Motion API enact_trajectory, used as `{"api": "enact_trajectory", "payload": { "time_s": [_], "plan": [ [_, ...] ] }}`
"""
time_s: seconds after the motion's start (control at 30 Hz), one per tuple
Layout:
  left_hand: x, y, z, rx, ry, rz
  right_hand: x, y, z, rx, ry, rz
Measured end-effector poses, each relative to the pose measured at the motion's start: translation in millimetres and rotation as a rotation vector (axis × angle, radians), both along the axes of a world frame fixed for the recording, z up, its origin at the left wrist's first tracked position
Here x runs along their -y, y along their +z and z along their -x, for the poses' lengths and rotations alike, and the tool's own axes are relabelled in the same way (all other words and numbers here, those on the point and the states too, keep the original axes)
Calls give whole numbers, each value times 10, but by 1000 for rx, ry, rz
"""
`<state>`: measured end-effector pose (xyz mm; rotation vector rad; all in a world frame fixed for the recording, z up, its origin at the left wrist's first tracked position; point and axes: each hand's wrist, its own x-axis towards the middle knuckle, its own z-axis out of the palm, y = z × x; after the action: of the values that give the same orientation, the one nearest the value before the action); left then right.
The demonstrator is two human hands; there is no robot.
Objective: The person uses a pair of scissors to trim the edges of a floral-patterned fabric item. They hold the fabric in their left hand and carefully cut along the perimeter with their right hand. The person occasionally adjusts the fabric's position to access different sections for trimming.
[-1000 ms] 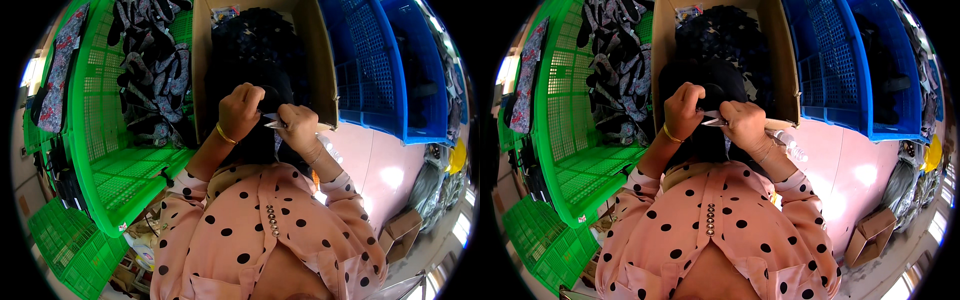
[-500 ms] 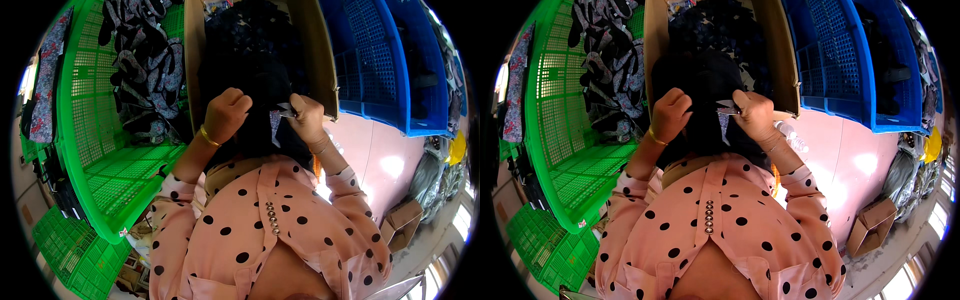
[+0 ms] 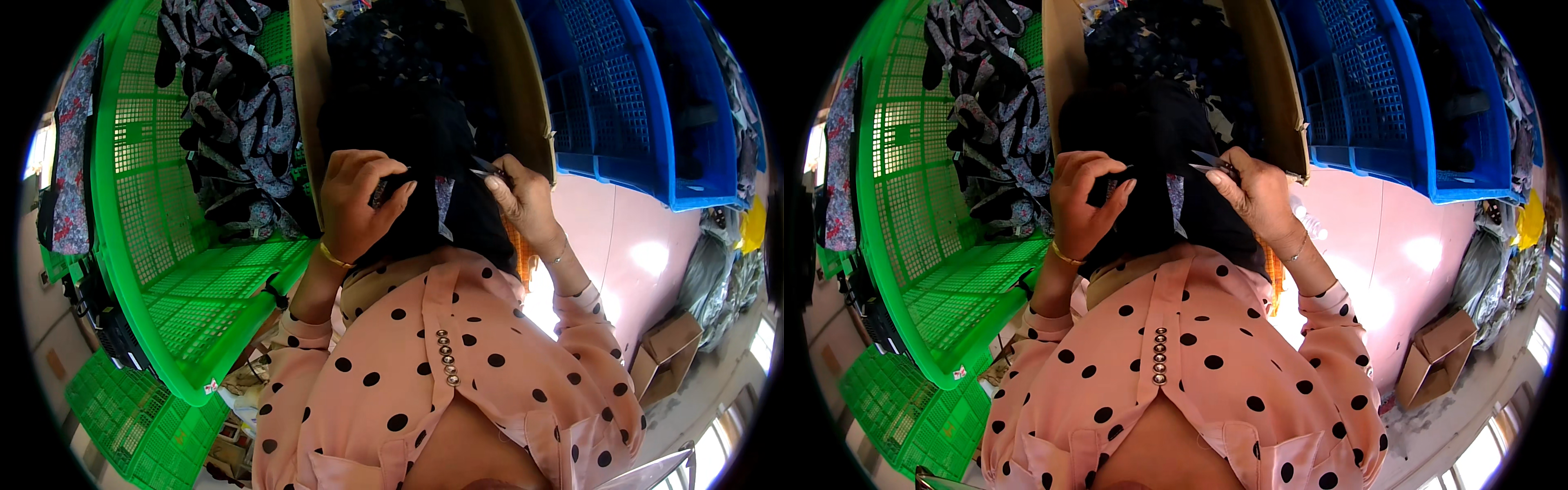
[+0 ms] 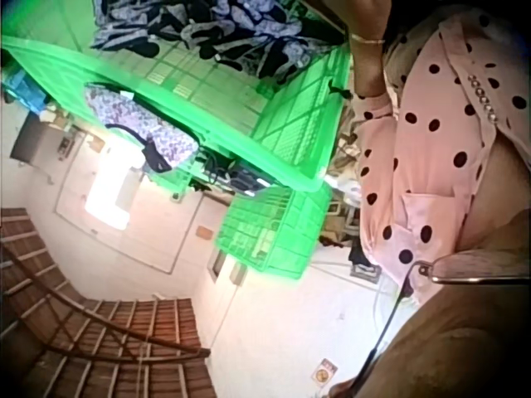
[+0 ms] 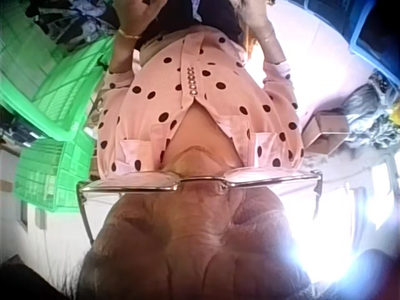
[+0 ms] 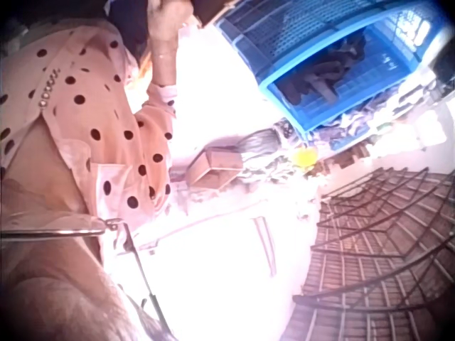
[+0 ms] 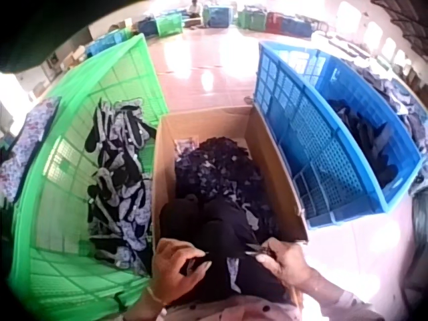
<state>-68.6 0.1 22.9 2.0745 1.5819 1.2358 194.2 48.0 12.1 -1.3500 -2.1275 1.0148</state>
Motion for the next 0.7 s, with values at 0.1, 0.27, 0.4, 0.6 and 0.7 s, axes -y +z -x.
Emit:
{"api": "enact_trajectory", "payload": {
  "time_s": [0.1, 0.27, 0.4, 0.6, 0.7],
  "plan": [
    [-37, 9, -108, -79, 16, -51, 23, 54, 12, 88, -24, -56],
    [-126, 43, -243, -148, -8, -129, 39, 36, -6, 137, -1, -169],
    [-274, 59, -296, -273, -126, -143, 47, -28, -7, 156, 31, -277],
    [-469, 107, -228, -460, -328, -158, 63, -44, 2, 217, 21, -322],
    [-496, 114, -190, -490, -389, -178, 65, -63, 15, 217, 36, -360]
  ]
}}
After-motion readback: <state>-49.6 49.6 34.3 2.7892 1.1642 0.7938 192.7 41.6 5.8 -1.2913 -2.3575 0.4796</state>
